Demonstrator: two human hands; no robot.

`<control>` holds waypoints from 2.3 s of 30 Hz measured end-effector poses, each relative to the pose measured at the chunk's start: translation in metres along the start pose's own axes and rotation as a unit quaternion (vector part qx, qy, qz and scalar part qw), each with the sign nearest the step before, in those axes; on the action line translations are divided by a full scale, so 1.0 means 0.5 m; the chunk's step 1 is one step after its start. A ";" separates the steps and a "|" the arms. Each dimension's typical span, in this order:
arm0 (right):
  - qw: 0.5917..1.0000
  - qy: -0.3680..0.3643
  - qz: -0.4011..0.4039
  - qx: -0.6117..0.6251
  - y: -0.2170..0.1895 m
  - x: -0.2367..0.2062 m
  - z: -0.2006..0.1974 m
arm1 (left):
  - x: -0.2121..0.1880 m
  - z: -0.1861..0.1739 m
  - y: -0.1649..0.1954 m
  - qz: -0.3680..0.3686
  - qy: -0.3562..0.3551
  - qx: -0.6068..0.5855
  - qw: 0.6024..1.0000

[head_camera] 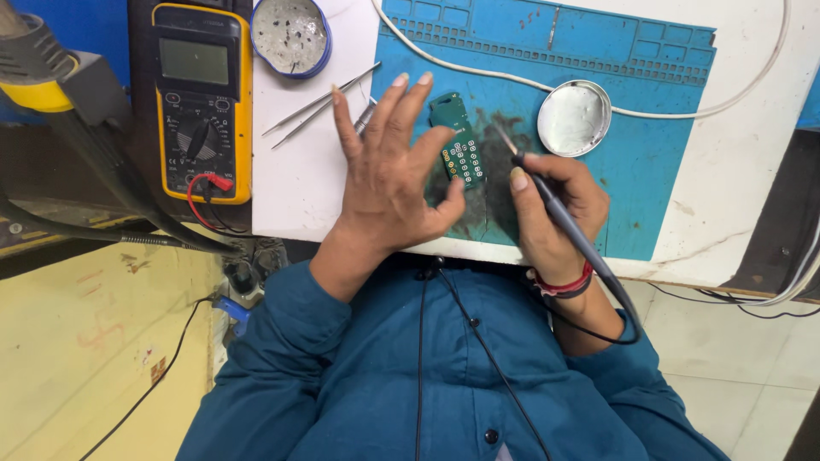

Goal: The person holds a green circuit board on the workbench with one hand and solders its components with a soldering iron in the other hand. They periodically reposition the board, dip the iron, and use a spool of solder wire while working across the board's pads.

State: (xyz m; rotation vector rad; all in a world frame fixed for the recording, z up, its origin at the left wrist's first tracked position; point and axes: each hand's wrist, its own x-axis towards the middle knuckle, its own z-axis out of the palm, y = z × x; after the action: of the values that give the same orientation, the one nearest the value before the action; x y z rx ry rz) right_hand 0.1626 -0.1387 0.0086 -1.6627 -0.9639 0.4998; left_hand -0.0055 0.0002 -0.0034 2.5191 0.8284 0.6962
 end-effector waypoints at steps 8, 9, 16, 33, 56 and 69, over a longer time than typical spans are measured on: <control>0.995 -0.044 -0.024 -0.081 -0.020 -0.009 -0.016 | 0.011 -0.003 0.005 0.007 -0.041 -0.010 0.999; 0.995 -0.045 -0.026 -0.081 -0.021 -0.007 -0.015 | 0.011 -0.002 0.004 0.007 -0.041 -0.009 0.999; 0.994 -0.048 -0.033 -0.093 -0.021 -0.001 -0.008 | 0.008 0.002 0.004 0.008 -0.040 -0.007 0.999; 0.997 -0.039 -0.008 -0.070 -0.015 -0.001 -0.005 | 0.009 0.000 0.006 0.004 -0.039 -0.015 0.999; 0.999 -0.031 0.026 -0.035 -0.011 -0.001 0.001 | 0.009 0.003 0.005 0.007 -0.036 -0.014 0.999; 0.998 -0.037 0.021 -0.036 -0.006 -0.001 0.001 | 0.009 0.002 0.006 0.004 -0.037 -0.016 0.999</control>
State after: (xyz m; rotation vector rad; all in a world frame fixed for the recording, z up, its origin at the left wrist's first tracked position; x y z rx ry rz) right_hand 0.1608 -0.1387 0.0110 -1.7423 -1.0135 0.5642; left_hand -0.0003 0.0006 -0.0009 2.5036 0.7766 0.6096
